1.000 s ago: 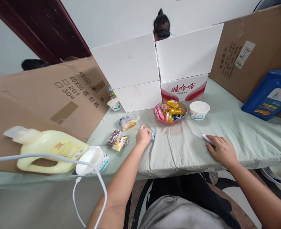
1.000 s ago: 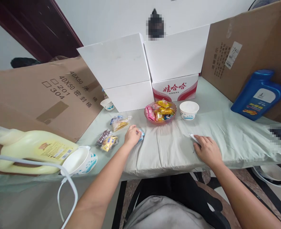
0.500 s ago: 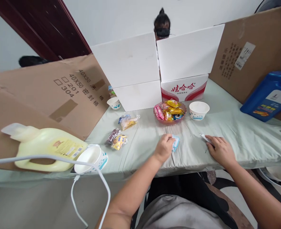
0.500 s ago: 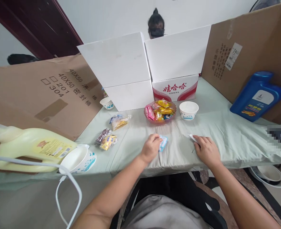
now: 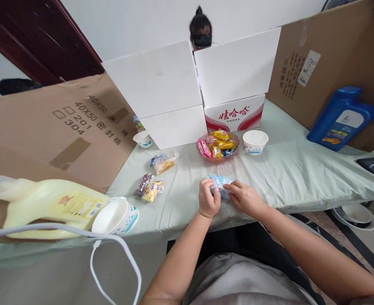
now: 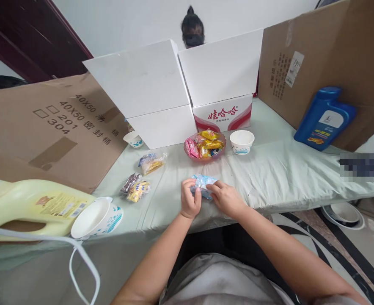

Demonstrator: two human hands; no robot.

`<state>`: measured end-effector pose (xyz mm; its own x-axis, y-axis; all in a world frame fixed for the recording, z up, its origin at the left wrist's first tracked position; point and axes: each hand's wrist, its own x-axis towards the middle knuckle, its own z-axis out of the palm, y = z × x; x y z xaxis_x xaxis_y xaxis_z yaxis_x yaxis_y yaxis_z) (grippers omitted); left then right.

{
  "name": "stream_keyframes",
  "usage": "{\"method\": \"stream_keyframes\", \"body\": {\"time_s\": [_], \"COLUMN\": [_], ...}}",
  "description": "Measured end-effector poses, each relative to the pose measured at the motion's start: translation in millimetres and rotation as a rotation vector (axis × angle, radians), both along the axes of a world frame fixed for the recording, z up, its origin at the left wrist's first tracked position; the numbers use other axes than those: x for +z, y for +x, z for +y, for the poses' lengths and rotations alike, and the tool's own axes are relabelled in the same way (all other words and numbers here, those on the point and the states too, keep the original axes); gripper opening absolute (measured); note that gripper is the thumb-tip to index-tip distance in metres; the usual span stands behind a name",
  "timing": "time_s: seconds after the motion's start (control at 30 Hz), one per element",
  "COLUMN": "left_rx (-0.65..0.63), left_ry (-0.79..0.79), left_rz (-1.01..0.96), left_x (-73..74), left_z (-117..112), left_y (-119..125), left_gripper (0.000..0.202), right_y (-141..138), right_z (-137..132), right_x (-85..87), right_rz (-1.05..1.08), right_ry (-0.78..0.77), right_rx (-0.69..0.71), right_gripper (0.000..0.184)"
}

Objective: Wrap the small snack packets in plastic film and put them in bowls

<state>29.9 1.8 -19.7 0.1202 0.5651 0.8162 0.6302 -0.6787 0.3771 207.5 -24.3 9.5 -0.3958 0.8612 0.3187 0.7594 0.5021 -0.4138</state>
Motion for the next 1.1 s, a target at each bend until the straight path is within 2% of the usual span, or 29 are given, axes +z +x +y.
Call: {"method": "stream_keyframes", "body": {"time_s": [0.07, 0.17, 0.23, 0.27, 0.33, 0.37, 0.4, 0.47, 0.57, 0.63, 0.67, 0.73, 0.77, 0.83, 0.9, 0.93, 1.0, 1.1], "left_rx": [0.109, 0.151, 0.120, 0.115, 0.152, 0.190, 0.236, 0.321, 0.406, 0.465, 0.500, 0.533, 0.504, 0.312, 0.060, -0.009, -0.012, 0.090], "left_ry": [-0.061, -0.249, -0.386, -0.444, -0.528, -0.550, -0.563, -0.566, -0.543, -0.519, -0.490, -0.367, -0.296, -0.227, -0.284, -0.325, -0.374, -0.352], "left_rz": [0.002, 0.044, 0.014, -0.036, -0.180, -0.257, -0.324, -0.411, -0.488, -0.539, -0.567, -0.589, -0.555, -0.331, 0.041, 0.217, 0.461, 0.560], "left_x": [1.1, 1.0, -0.5, -1.7, -4.8, -6.8, -9.1, -14.1, -19.0, -17.1, -14.1, -4.2, 2.0, 14.6, 24.0, 26.6, 27.2, 20.1], "left_z": [2.6, 10.1, 15.5, 17.9, 22.0, 23.9, 25.7, 29.1, 30.3, 25.0, 20.1, 6.8, -0.5, -12.8, -19.3, -20.5, -21.4, -29.6], "left_y": [-4.2, -6.5, -6.5, -6.6, -7.6, -8.6, -10.0, -14.1, -26.3, -38.8, -45.5, -56.2, -58.7, -56.0, -44.8, -38.0, -26.8, -24.4], "left_gripper": [0.018, 0.030, 0.032, 0.026, 0.012, 0.013, 0.016, 0.021, 0.023, 0.023, 0.022, 0.020, 0.018, 0.017, 0.020, 0.023, 0.033, 0.027], "right_y": [-1.7, 26.1, 55.3, 69.1, 88.4, 91.9, 90.8, 77.1, 44.5, 28.5, 23.6, 18.6, 16.9, 12.0, 3.3, -2.0, -12.3, -21.2], "right_z": [0.3, 2.4, 4.4, 4.9, 3.9, 2.2, 0.0, -4.7, -6.0, 0.4, 5.5, 17.3, 22.7, 30.6, 33.3, 33.2, 31.5, 30.2], "right_x": [0.0, -6.1, -10.9, -12.5, -13.3, -12.3, -10.5, -5.6, 0.8, 2.3, 2.3, 2.3, 2.7, 4.6, 6.6, 6.9, 5.3, -0.4], "right_rz": [-0.088, -0.170, -0.219, -0.242, -0.247, -0.216, -0.161, -0.010, 0.141, 0.154, 0.139, 0.074, 0.028, -0.071, -0.144, -0.164, -0.185, -0.198], "right_ry": [-0.026, -0.027, -0.017, -0.002, 0.061, 0.108, 0.156, 0.214, 0.181, 0.130, 0.097, 0.004, -0.050, -0.120, -0.101, -0.066, -0.008, -0.011], "right_rx": [0.018, -0.050, -0.163, -0.233, -0.373, -0.411, -0.420, -0.338, -0.106, -0.018, -0.014, -0.093, -0.151, -0.219, -0.172, -0.119, -0.009, 0.089], "right_gripper": [0.033, 0.035, 0.035, 0.034, 0.029, 0.027, 0.025, 0.026, 0.028, 0.030, 0.032, 0.034, 0.034, 0.031, 0.029, 0.031, 0.041, 0.060]}}
